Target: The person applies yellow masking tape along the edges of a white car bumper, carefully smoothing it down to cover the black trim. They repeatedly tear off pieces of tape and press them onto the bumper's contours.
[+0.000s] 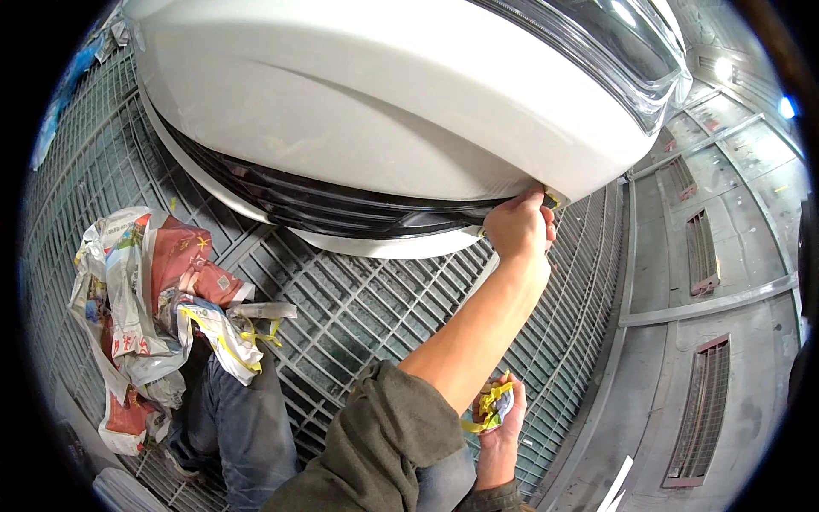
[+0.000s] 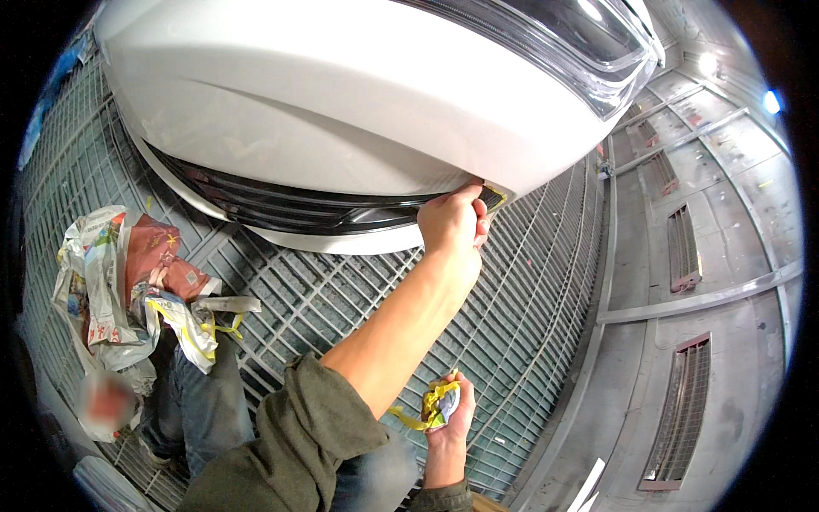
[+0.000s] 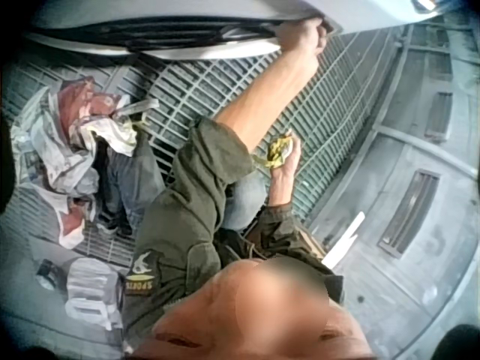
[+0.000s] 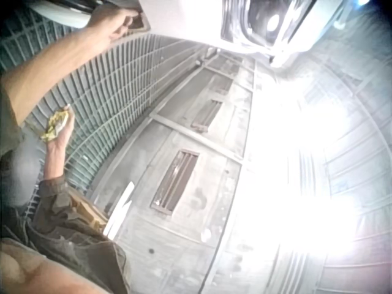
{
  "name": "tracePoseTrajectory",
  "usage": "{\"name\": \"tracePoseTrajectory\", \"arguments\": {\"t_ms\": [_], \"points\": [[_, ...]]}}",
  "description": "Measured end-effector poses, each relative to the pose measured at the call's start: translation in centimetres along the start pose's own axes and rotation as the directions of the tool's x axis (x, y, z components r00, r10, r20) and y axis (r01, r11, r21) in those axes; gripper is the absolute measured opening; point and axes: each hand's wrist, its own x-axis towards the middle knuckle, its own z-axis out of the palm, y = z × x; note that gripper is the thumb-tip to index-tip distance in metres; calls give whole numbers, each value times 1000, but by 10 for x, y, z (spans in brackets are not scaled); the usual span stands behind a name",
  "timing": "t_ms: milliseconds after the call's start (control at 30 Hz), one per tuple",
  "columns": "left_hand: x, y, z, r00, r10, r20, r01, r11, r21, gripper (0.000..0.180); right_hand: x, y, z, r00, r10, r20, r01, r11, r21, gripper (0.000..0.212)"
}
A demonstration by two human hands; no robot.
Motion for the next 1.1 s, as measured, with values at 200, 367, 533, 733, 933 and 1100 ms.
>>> {"name": "tracePoseTrajectory", "arguments": {"t_ms": [200, 367, 533, 733, 933, 1100], "points": [[3, 3, 3, 1000, 13, 8, -13, 1000, -13, 11, 1, 3, 0, 1000, -2, -16, 2, 1000, -20, 16], [4, 3, 4, 999, 37, 32, -37, 999, 10, 11, 3, 5, 0, 999, 31, 11, -31, 999, -26, 17], [0, 5, 7, 999, 35, 27, -37, 997, 67, 11, 6, 7, -7, 996, 75, 54, -74, 997, -12, 20], [1, 5, 12, 1000, 24, 15, -25, 998, 65, 11, 1, 12, 4, 997, 79, -15, -79, 997, -5, 20], [1, 0, 11, 997, -10, 74, 13, 999, -37, 11, -1, 10, 8, 994, 85, -68, -84, 996, 17, 22], [0, -2, 4, 990, -3, 144, 18, 995, -99, 13, -4, 10, 12, 996, 75, -45, -76, 997, -11, 23]]}}
